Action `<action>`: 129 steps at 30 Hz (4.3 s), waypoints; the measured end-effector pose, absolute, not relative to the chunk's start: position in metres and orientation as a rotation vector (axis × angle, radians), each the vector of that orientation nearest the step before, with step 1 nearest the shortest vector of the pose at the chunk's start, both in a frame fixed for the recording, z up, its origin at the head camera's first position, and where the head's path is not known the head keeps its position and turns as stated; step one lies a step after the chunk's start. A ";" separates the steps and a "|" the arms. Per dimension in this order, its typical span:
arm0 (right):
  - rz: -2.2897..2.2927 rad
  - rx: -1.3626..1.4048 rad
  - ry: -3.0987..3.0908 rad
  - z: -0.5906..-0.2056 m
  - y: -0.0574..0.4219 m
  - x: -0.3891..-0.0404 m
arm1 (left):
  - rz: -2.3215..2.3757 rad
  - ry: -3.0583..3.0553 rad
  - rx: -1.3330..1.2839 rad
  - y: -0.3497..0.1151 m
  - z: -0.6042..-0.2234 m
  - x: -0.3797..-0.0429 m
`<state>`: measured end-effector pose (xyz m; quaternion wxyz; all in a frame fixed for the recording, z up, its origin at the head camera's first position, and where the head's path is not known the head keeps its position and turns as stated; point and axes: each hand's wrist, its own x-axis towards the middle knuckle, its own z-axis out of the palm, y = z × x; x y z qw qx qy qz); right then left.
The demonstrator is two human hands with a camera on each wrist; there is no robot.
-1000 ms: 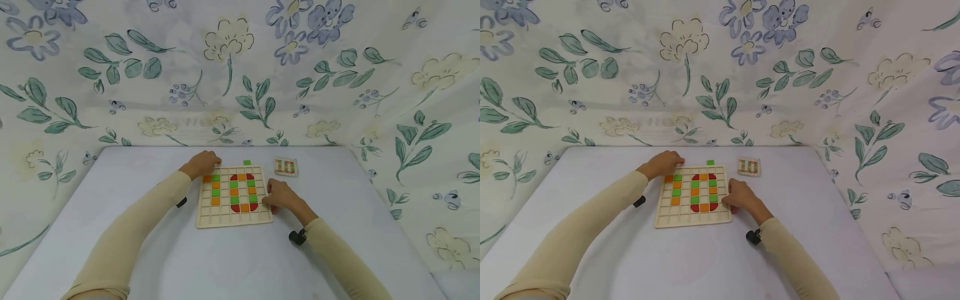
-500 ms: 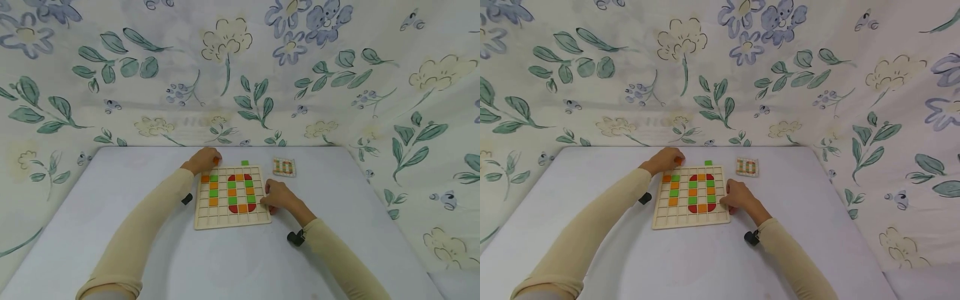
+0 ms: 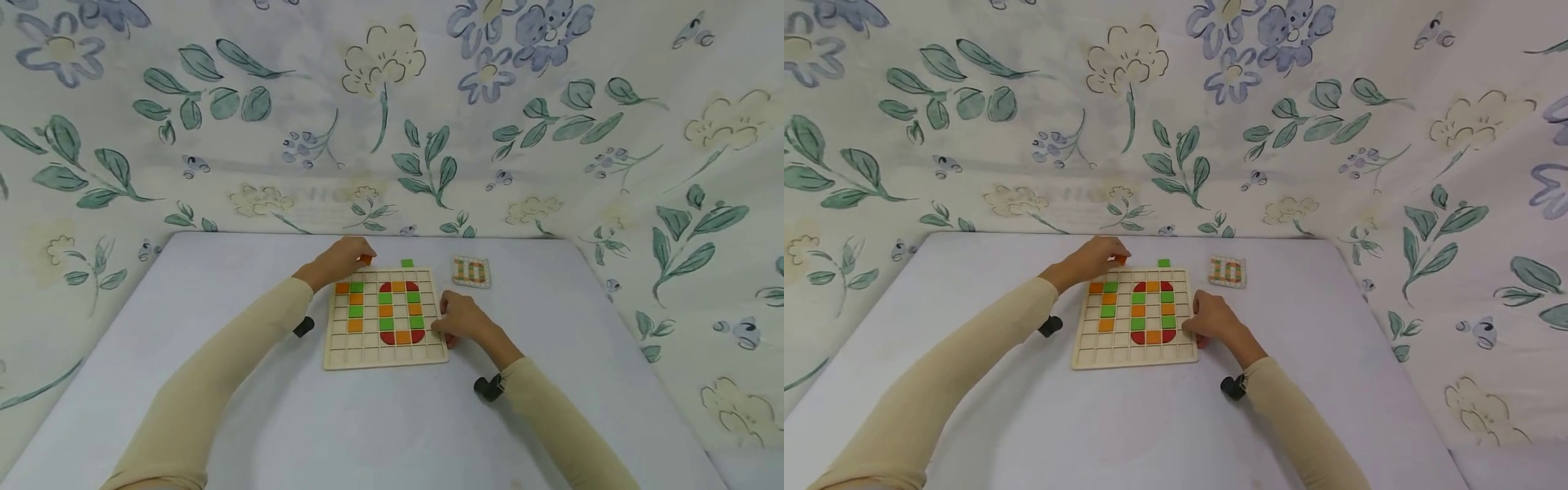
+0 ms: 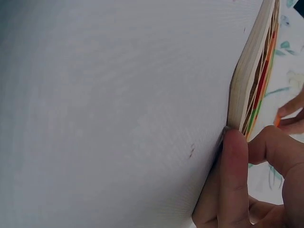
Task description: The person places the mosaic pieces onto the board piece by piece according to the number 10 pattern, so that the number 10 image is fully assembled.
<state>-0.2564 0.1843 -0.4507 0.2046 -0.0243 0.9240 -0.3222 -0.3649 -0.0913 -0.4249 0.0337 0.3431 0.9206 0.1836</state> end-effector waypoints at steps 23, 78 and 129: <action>-0.905 -0.075 2.584 -0.458 0.189 -0.254 | 0.483 2.691 1.194 -0.078 -0.441 -0.245; -0.861 -0.082 2.586 -0.446 0.186 -0.257 | 0.618 2.854 0.904 -0.002 -0.454 -0.391; -0.942 0.096 2.627 -0.447 0.191 -0.282 | 0.543 2.753 1.182 -0.092 -0.430 -0.236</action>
